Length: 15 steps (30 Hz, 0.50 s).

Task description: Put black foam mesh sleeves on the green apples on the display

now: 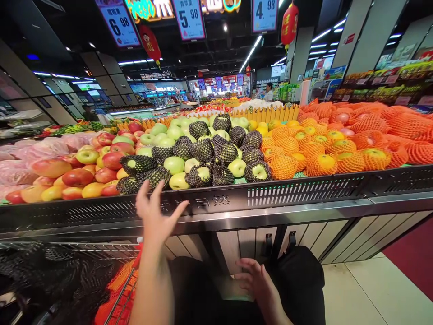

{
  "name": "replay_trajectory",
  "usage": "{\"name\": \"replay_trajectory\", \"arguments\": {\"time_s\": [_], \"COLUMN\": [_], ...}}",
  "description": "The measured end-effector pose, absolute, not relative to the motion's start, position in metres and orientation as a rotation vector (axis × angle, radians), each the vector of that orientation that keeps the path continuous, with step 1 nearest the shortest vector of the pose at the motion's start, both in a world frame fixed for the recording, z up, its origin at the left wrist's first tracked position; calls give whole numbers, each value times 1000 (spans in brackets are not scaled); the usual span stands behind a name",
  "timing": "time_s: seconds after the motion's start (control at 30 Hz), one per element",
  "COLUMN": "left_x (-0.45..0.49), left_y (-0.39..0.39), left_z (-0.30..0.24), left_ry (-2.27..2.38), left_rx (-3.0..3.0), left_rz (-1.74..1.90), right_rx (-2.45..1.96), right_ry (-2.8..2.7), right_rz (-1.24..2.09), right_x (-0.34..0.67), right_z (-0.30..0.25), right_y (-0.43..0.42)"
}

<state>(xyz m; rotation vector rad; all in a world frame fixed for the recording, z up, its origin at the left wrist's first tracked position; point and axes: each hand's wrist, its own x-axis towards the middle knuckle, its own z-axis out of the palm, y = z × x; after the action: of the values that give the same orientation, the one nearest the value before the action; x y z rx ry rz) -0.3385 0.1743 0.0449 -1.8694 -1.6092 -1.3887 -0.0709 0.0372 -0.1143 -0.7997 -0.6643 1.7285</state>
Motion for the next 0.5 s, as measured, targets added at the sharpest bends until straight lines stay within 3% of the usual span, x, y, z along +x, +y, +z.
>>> {"name": "replay_trajectory", "arguments": {"time_s": [0.2,0.5], "left_x": [-469,-565], "left_y": [115,94], "left_z": [0,-42], "left_ry": [-1896,-2802], "left_rx": [-1024,-453], "left_rz": [-1588,-821], "right_rx": [-888,-916], "right_ry": [-633,-670], "right_rz": [1746,1886], "right_x": [-66,-79], "right_z": [-111,-115], "right_y": [37,40]}}
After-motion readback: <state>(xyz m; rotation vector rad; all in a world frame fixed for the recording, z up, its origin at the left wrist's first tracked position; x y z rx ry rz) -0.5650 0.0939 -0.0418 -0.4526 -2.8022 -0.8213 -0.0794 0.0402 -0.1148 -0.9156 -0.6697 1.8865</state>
